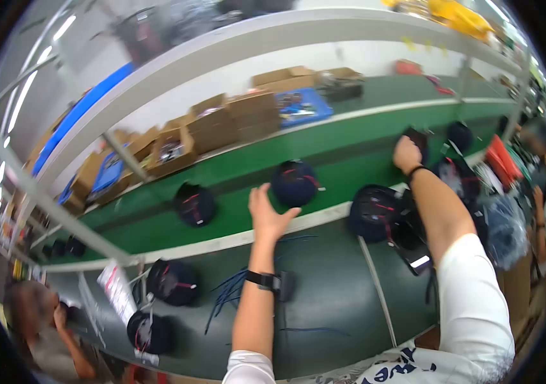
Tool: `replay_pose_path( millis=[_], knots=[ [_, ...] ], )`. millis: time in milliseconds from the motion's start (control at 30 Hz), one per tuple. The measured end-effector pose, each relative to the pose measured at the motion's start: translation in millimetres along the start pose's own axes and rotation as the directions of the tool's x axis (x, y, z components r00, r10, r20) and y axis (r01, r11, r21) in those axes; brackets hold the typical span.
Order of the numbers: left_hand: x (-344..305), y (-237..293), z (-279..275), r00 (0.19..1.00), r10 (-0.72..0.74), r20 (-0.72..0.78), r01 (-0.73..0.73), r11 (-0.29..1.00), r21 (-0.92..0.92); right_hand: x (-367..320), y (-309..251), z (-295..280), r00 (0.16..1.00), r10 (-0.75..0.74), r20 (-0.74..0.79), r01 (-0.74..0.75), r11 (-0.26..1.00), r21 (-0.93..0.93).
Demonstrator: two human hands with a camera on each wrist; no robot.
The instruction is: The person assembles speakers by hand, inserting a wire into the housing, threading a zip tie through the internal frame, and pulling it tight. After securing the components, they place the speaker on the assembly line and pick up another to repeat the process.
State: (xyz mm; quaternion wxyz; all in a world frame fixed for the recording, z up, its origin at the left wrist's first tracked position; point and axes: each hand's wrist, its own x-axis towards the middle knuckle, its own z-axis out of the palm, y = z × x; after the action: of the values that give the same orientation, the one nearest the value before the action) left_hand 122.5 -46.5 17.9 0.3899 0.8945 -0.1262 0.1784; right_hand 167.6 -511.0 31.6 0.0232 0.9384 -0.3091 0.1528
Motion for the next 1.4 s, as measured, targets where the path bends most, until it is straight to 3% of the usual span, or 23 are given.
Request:
replay_pose_path(
  millis=[33,167,333,433,467,567,633,667,767,800,833,867,900,967,1000,1033,1100,1167,1233,1267,1367,1400],
  knots=[
    [-10.0,8.8,-9.6,0.988,0.105,-0.109,-0.101,0.994,0.037,1.3,-4.3,-6.3,1.000,0.019,-0.006,-0.019,0.999,0.039],
    [-30.3,52.4,-49.7,0.972,0.234,-0.038,-0.236,0.947,-0.216,-15.3,-44.9,-63.1,0.980,-0.199,-0.015,0.200,0.974,0.103],
    [-54.2,115.3,-51.4,0.918,0.390,-0.070,-0.394,0.882,-0.259,-162.4,-101.7,-202.7,0.871,-0.478,-0.116,0.489,0.818,0.302],
    [-79.6,145.2,-54.6,0.887,0.445,-0.127,-0.463,0.854,-0.238,-262.4,-98.3,-225.5,0.763,-0.641,-0.081,0.580,0.623,0.525],
    [-88.2,134.7,-46.7,0.892,0.444,-0.082,-0.452,0.881,-0.139,-293.7,-95.6,-220.2,0.712,-0.698,-0.081,0.614,0.562,0.554],
    [-123.8,107.0,-54.6,0.882,0.446,0.155,-0.382,0.867,-0.320,-356.5,-79.0,-203.7,0.644,-0.763,0.054,0.545,0.508,0.666],
    [-135.9,86.4,-63.1,0.778,0.548,0.308,-0.366,0.793,-0.486,-374.3,-55.9,-194.3,0.596,-0.799,-0.082,0.471,0.265,0.842],
    [-138.6,73.6,-62.6,0.736,0.550,0.394,-0.291,0.783,-0.549,-379.4,-46.2,-195.5,0.636,-0.728,-0.255,0.485,0.121,0.866],
    [-130.5,50.2,-71.5,0.668,0.485,0.564,-0.107,0.813,-0.573,-364.2,-2.9,-209.1,0.827,-0.548,-0.129,0.316,0.264,0.911],
    [-123.1,44.9,-75.1,0.643,0.440,0.626,0.054,0.790,-0.611,-356.5,8.6,-202.2,0.878,-0.479,0.004,0.171,0.322,0.931],
    [-108.9,48.4,-84.1,0.584,0.457,0.671,0.040,0.809,-0.586,-349.7,19.6,-193.0,0.905,-0.402,0.138,0.021,0.366,0.930],
    [-93.4,52.3,-92.0,0.548,0.463,0.696,-0.109,0.865,-0.490,-342.5,29.0,-180.7,0.864,-0.392,0.318,-0.143,0.414,0.899],
    [-82.3,59.6,-100.2,0.510,0.463,0.724,-0.261,0.886,-0.383,-340.2,30.4,-173.3,0.884,-0.395,0.250,-0.071,0.415,0.907],
    [-78.8,96.8,-123.2,0.636,0.387,0.668,-0.363,0.914,-0.184,-336.3,34.6,-164.0,0.908,-0.403,0.114,0.074,0.423,0.903],
    [-85.0,110.5,-124.3,0.681,0.442,0.584,-0.349,0.897,-0.271,-334.1,35.7,-165.0,0.912,-0.400,0.095,0.105,0.450,0.887],
    [-95.2,122.1,-119.2,0.723,0.484,0.493,-0.342,0.871,-0.353,-329.2,33.5,-163.4,0.898,-0.437,0.047,0.143,0.393,0.908],
    [-123.2,141.5,-93.3,0.663,0.610,0.435,-0.511,0.793,-0.332,-315.6,24.9,-159.0,0.861,-0.506,-0.049,0.211,0.268,0.940],
    [-146.2,152.1,-66.8,0.666,0.608,0.433,-0.566,0.789,-0.237,-308.3,11.8,-147.9,0.680,-0.731,0.051,0.065,0.130,0.989],
    [-155.4,134.2,-50.4,0.641,0.665,0.384,-0.607,0.745,-0.278,-307.7,-1.7,-128.5,0.555,-0.832,-0.005,0.161,0.101,0.982],
    [-158.7,128.2,-45.3,0.628,0.692,0.355,-0.627,0.720,-0.296,-311.0,-6.7,-123.1,0.599,-0.799,-0.055,0.221,0.099,0.970],
    [-165.2,122.9,-52.9,0.703,0.649,0.293,-0.541,0.754,-0.372,-312.7,-3.9,-123.1,0.655,-0.754,0.061,-0.018,0.065,0.998],
    [-167.8,122.5,-51.2,0.737,0.624,0.260,-0.520,0.769,-0.373,-314.2,-0.5,-115.5,0.629,-0.764,0.143,-0.210,0.011,0.978]
  ],
)
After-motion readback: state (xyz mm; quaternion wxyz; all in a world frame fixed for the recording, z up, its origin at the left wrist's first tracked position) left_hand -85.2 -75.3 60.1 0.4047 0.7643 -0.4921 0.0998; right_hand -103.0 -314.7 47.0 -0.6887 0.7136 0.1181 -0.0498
